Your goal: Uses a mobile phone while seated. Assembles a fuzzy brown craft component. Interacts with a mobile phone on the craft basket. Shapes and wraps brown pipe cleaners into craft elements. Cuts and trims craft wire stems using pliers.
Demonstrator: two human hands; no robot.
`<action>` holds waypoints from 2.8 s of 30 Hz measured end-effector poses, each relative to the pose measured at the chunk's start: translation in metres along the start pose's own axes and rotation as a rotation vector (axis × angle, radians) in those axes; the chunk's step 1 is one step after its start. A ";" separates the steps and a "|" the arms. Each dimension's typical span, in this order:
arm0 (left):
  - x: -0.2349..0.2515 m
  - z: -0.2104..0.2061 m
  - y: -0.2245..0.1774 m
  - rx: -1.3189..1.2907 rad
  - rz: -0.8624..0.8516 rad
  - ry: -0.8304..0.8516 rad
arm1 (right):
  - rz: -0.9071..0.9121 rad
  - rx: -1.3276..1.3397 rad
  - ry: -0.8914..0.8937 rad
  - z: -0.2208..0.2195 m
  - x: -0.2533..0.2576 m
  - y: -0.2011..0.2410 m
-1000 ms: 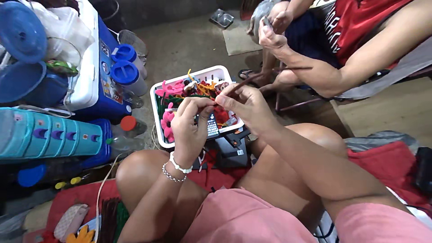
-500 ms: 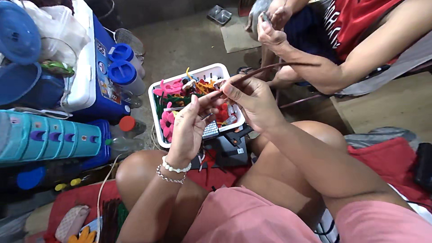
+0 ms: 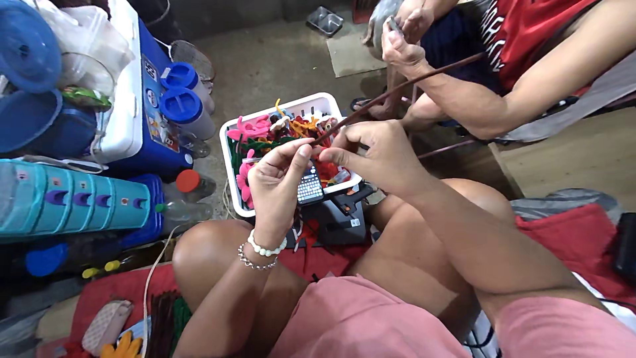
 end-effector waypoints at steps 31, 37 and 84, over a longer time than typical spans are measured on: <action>-0.002 -0.004 -0.006 0.232 -0.231 0.088 | 0.312 -0.217 -0.167 0.010 -0.005 0.027; -0.008 -0.008 -0.007 0.316 -0.323 0.031 | 0.294 -0.245 -0.211 0.007 -0.006 0.026; 0.000 -0.007 -0.010 0.373 -0.407 0.128 | 0.004 0.221 -0.213 -0.013 -0.005 0.010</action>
Point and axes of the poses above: each hand's wrist, its own x-axis towards the middle knuckle, its own z-axis out of the back of the hand, y = z × x, the point moved 5 cm from there along x, towards the middle knuckle, and after that the axes turned 3 degrees about -x, right-handed, at the moved point
